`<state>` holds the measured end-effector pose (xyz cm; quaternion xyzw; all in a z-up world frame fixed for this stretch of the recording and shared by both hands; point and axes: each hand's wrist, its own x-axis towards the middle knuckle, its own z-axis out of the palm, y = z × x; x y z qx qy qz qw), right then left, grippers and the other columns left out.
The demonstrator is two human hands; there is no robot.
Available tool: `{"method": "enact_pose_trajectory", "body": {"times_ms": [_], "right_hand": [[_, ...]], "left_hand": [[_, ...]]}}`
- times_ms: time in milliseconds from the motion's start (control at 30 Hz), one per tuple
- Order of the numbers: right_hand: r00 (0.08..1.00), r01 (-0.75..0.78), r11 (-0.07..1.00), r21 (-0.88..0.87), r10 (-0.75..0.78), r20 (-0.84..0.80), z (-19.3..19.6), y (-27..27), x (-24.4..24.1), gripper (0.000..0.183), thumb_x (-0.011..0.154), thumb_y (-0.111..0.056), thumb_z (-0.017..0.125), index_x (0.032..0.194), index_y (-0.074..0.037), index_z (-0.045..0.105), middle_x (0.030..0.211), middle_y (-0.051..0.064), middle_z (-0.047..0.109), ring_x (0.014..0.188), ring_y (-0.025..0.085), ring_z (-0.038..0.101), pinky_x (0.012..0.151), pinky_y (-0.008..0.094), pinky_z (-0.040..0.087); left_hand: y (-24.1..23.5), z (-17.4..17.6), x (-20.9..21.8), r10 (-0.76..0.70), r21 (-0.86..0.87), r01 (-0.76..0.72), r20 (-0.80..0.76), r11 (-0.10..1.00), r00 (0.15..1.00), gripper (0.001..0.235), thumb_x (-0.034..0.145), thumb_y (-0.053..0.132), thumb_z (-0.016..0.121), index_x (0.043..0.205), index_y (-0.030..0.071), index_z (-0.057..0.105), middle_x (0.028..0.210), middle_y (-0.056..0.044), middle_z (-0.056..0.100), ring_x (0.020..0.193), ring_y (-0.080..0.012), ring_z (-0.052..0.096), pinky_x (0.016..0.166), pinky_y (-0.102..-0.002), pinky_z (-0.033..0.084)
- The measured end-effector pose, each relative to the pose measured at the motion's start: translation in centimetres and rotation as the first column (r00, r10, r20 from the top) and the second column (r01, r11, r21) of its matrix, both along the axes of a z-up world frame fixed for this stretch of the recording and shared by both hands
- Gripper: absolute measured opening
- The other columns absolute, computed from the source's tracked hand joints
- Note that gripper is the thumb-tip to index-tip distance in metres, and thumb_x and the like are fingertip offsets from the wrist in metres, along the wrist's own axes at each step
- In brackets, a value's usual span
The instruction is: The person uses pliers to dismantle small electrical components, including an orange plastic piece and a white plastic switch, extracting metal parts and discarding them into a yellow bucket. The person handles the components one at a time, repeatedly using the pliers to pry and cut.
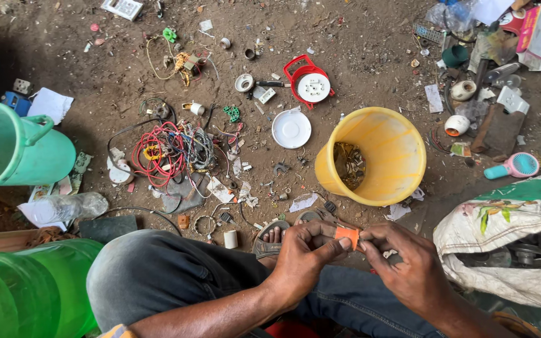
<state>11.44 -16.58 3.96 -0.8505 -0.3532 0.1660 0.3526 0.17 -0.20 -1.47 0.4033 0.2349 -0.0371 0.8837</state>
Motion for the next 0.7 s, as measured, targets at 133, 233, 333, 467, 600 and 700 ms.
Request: {"method": "enact_pose_trajectory", "body": {"times_ms": [133,233,333,467,600,700], "right_hand": [[0.971,-0.164,0.978,0.128,0.136,0.198,0.14,0.01,0.12,0.021,0.083,-0.005,0.075,0.102,-0.002,0.067,0.100,0.008,0.073,0.095,0.017,0.074,0.078,0.031,0.060],[0.978,0.038,0.997,0.071,-0.023,-0.206,0.15,-0.01,0.29,0.018,0.084,-0.004,0.075,0.101,-0.001,0.071,0.102,0.009,0.076,0.089,0.015,0.078,0.069,0.029,0.063],[0.955,0.117,0.992,0.045,-0.100,-0.278,0.19,0.10,0.03,0.017,0.086,-0.003,0.074,0.103,-0.001,0.073,0.102,0.009,0.076,0.088,0.017,0.078,0.074,0.031,0.064],[0.999,0.026,0.990,0.140,-0.020,-0.047,0.46,0.44,-0.44,0.020,0.083,0.000,0.076,0.100,-0.001,0.066,0.103,0.009,0.073,0.095,0.016,0.076,0.076,0.028,0.063],[0.989,-0.087,0.980,0.178,0.062,0.137,0.68,0.26,-0.50,0.026,0.080,0.003,0.076,0.102,-0.003,0.063,0.103,0.009,0.071,0.096,0.020,0.075,0.080,0.030,0.061],[0.985,-0.116,0.983,0.144,0.094,0.147,0.28,0.18,0.41,0.027,0.080,0.004,0.076,0.102,-0.004,0.063,0.103,0.009,0.070,0.096,0.021,0.074,0.081,0.032,0.062]], "left_hand": [[0.06,-0.14,-0.07,-0.012,0.012,0.013,-0.044,1.000,0.999,0.025,0.094,0.013,0.074,0.107,-0.008,0.071,0.092,-0.012,0.077,0.082,-0.0121,0.072,0.080,-0.028,0.061],[0.22,-0.11,-0.11,-0.014,0.015,0.014,-0.034,1.000,0.999,0.025,0.094,0.014,0.074,0.107,-0.006,0.070,0.092,-0.012,0.077,0.084,-0.0121,0.073,0.081,-0.028,0.062],[0.15,-0.04,-0.17,-0.026,0.026,0.027,-0.015,0.999,1.000,0.025,0.093,0.014,0.074,0.108,-0.005,0.070,0.092,-0.011,0.077,0.085,-0.0124,0.074,0.082,-0.028,0.062],[0.09,-0.23,0.01,-0.005,0.001,0.005,-0.046,1.000,0.999,0.023,0.093,0.013,0.074,0.106,-0.006,0.071,0.093,-0.011,0.077,0.083,-0.0133,0.073,0.082,-0.029,0.062],[0.41,-0.48,-0.14,-0.005,-0.066,-0.002,-0.092,0.998,0.996,0.020,0.094,0.012,0.070,0.104,-0.005,0.072,0.094,-0.010,0.076,0.082,-0.0138,0.072,0.082,-0.030,0.060],[0.51,-0.42,0.00,-0.019,-0.182,-0.005,-0.126,0.983,0.992,0.018,0.098,0.011,0.065,0.105,-0.004,0.070,0.096,-0.009,0.074,0.085,-0.0143,0.071,0.085,-0.031,0.060]]}}
